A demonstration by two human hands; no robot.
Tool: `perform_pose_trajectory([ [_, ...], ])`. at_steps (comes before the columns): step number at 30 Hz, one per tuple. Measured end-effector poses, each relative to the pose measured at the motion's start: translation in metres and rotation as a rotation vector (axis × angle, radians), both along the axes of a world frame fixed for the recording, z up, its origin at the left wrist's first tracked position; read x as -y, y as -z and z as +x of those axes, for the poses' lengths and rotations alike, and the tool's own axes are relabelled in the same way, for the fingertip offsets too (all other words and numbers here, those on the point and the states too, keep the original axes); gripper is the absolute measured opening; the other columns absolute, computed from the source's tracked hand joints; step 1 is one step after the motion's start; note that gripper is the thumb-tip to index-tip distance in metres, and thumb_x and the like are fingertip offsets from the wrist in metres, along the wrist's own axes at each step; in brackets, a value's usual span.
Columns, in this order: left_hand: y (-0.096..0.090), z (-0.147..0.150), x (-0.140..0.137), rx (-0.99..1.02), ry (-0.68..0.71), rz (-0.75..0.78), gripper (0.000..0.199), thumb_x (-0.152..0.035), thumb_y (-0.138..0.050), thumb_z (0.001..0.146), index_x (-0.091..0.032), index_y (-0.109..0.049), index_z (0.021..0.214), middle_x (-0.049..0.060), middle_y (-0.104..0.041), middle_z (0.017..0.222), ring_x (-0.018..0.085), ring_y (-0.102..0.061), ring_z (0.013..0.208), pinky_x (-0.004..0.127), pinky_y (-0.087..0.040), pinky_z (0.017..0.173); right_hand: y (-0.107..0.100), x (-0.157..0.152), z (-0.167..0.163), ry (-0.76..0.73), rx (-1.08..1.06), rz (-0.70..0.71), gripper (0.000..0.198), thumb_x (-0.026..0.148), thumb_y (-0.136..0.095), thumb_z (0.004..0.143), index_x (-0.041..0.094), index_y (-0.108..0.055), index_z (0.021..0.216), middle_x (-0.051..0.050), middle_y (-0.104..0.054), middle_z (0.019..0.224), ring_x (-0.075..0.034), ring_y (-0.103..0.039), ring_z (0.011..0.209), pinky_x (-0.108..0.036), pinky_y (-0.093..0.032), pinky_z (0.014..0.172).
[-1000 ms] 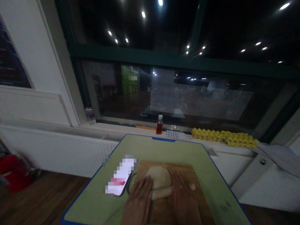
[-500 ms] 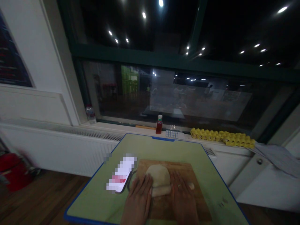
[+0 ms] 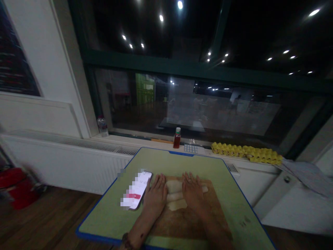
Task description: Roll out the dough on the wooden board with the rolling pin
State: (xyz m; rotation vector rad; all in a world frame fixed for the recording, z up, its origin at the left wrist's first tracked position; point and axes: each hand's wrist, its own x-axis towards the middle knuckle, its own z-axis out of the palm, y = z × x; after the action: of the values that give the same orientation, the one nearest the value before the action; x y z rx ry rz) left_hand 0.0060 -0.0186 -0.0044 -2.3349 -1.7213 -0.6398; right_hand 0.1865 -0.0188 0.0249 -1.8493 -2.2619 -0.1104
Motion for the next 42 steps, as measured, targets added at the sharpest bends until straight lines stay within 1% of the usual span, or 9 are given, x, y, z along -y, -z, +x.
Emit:
perform_pose_trajectory([
  [5,0.013,-0.003,0.014,-0.032,0.053,0.083,0.046,-0.022,-0.033,0.094,-0.017,-0.055,0.134,0.008,-0.056,0.139,0.026,-0.047,0.133,0.051,-0.035,0.109,0.006,0.017,0.002,0.05,-0.017,-0.005,0.048,0.011,-0.032,0.092,0.011,-0.054,0.135,-0.011,-0.045,0.145,-0.023,-0.036,0.139,-0.044,-0.025,0.116],
  [12,0.019,-0.006,0.035,-0.036,0.153,0.184,0.049,-0.023,-0.039,0.094,-0.018,-0.047,0.142,0.007,-0.051,0.144,0.025,-0.042,0.136,0.045,-0.031,0.113,0.032,0.053,0.004,0.11,-0.064,0.139,0.049,0.014,-0.029,0.095,0.019,-0.053,0.137,-0.007,-0.048,0.144,-0.024,-0.039,0.137,-0.043,-0.037,0.11],
  [21,0.005,0.001,0.0,-0.068,0.057,0.077,0.045,-0.024,-0.036,0.094,-0.014,-0.056,0.134,0.01,-0.056,0.138,0.028,-0.048,0.131,0.051,-0.036,0.109,0.0,0.019,-0.002,0.103,-0.004,0.006,0.048,0.012,-0.029,0.094,0.013,-0.054,0.135,-0.011,-0.046,0.145,-0.025,-0.036,0.139,-0.048,-0.023,0.116],
  [23,0.009,0.0,0.006,-0.088,0.081,0.091,0.045,-0.023,-0.035,0.095,-0.013,-0.056,0.133,0.01,-0.056,0.139,0.028,-0.048,0.132,0.051,-0.036,0.109,0.007,0.024,0.0,0.096,-0.011,0.034,0.048,0.014,-0.029,0.095,0.015,-0.054,0.136,-0.009,-0.046,0.145,-0.024,-0.038,0.138,-0.046,-0.024,0.116],
  [26,0.019,-0.002,0.026,-0.09,0.137,0.172,0.046,-0.024,-0.037,0.095,-0.014,-0.052,0.137,0.008,-0.054,0.141,0.025,-0.046,0.133,0.047,-0.033,0.112,0.03,0.041,0.004,0.084,-0.04,0.14,0.047,0.019,-0.031,0.096,0.017,-0.05,0.139,-0.006,-0.044,0.147,-0.023,-0.039,0.138,-0.043,-0.028,0.115],
  [31,0.027,-0.003,0.052,-0.051,0.181,0.327,0.054,-0.027,-0.04,0.096,-0.016,-0.033,0.149,0.006,-0.044,0.15,0.021,-0.038,0.138,0.041,-0.023,0.117,0.062,0.061,0.011,0.046,-0.079,0.386,0.044,0.025,-0.033,0.097,0.021,-0.056,0.134,-0.003,-0.051,0.143,-0.023,-0.046,0.132,-0.041,-0.036,0.109],
  [35,0.021,-0.006,0.063,-0.033,0.215,0.284,0.06,-0.032,-0.042,0.098,-0.022,-0.022,0.153,0.003,-0.04,0.153,0.021,-0.031,0.142,0.042,-0.023,0.117,0.061,0.07,0.028,-0.057,-0.095,0.371,0.042,0.034,-0.038,0.099,0.028,-0.05,0.139,0.001,-0.049,0.145,-0.022,-0.047,0.131,-0.042,-0.037,0.109],
  [39,0.023,-0.02,0.069,0.028,0.189,0.225,0.062,-0.034,-0.042,0.098,-0.026,-0.017,0.154,0.002,-0.038,0.154,0.022,-0.028,0.143,0.042,-0.028,0.115,0.057,0.077,0.061,-0.155,-0.09,0.335,0.056,0.05,-0.051,0.093,0.033,-0.04,0.145,0.001,-0.05,0.144,-0.027,-0.045,0.133,-0.051,-0.033,0.112],
  [42,0.031,-0.033,0.07,0.071,0.112,0.218,0.063,-0.031,-0.041,0.098,-0.028,-0.014,0.155,0.002,-0.039,0.154,0.022,-0.03,0.142,0.044,-0.025,0.115,0.06,0.078,0.083,-0.183,-0.094,0.279,0.052,0.046,-0.059,0.088,0.033,-0.051,0.137,-0.001,-0.057,0.137,-0.027,-0.051,0.127,-0.049,-0.038,0.108],
])
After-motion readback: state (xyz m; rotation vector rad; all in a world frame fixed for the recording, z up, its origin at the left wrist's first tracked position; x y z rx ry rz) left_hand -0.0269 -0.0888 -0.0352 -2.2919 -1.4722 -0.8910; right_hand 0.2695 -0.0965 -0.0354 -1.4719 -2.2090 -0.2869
